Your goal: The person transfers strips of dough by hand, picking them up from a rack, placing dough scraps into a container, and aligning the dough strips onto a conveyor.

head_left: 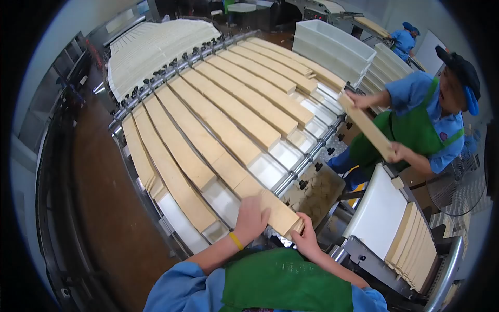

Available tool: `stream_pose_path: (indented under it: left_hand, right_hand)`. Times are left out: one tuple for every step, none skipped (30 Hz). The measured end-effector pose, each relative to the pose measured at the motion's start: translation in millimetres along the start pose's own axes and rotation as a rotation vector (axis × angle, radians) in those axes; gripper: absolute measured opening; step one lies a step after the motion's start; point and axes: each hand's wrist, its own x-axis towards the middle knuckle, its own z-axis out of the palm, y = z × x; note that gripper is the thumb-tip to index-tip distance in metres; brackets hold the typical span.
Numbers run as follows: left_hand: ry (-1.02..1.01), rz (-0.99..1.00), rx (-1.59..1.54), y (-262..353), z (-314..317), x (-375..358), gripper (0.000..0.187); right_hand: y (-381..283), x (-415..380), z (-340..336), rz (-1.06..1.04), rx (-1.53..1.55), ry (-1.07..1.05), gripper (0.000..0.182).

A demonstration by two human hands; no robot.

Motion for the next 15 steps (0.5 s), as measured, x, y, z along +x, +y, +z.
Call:
stream_pose_path:
  left_hand:
    - [0.049,0.029,-0.045,-0.5,-0.3,-1.8,0.041]
    - [0.039,-0.009,-0.043,-1.0,-2.2,-5.0,0.042]
    - [0.026,-0.049,-0.039,5.6,-13.1,-2.9,0.043]
    - [0.014,-0.087,-0.036,8.0,-18.8,-0.7,0.045]
    - [0.083,-0.115,-0.094,4.8,-19.0,-1.2,0.044]
    - [0.152,-0.144,-0.148,0.7,-20.9,-3.3,0.043]
    - [0.226,-0.168,-0.200,-4.7,-23.5,-3.3,0.043]
    - [0.255,-0.187,-0.154,-18.5,-26.5,-3.3,0.038]
    - [0.281,-0.206,-0.107,-37.5,-28.9,-6.0,0.033]
    - [0.326,-0.317,-0.246,-58.9,-28.2,-9.2,0.028]
    - [0.377,-0.421,-0.384,-79.2,-29.4,-7.3,0.024]
    - [0.376,-0.467,-0.396,-91.8,-37.1,-3.7,0.023]
    - [0.373,-0.512,-0.406,-103.1,-44.3,0.5,0.022]
    - [0.372,-0.559,-0.417,-112.8,-49.3,3.5,0.021]
    - [0.311,-0.577,-0.394,-129.7,-45.0,2.1,0.021]
  right_hand:
    - [-1.9,-4.6,1.4,0.029,0.064,0.015,0.057]
    - [4.0,-7.9,3.1,0.032,0.096,0.048,0.056]
    - [12.8,-11.4,2.8,0.002,0.095,0.039,0.058]
    - [3.6,-15.3,6.4,-0.001,0.149,0.035,0.056]
    - [-6.6,-16.0,12.3,-0.005,0.203,0.031,0.053]
    - [-3.9,-15.2,18.9,-0.014,0.215,-0.032,0.053]
    - [1.0,-11.2,25.3,-0.031,0.227,-0.093,0.053]
    - [3.0,-5.2,32.1,-0.053,0.238,-0.151,0.053]
    - [-6.3,1.9,42.8,0.024,0.227,-0.152,0.039]
    - [-9.2,15.6,50.2,-0.190,-0.003,-0.196,0.034]
    - [-10.5,29.9,57.9,-0.413,-0.236,-0.235,0.029]
    - [-12.5,33.3,71.2,-0.311,-0.199,-0.246,0.027]
    - [-14.5,35.2,86.7,-0.207,-0.161,-0.255,0.025]
    - [-16.2,36.6,99.7,-0.104,-0.123,-0.265,0.024]
    - [-17.3,37.3,109.6,0.003,-0.080,-0.277,0.026]
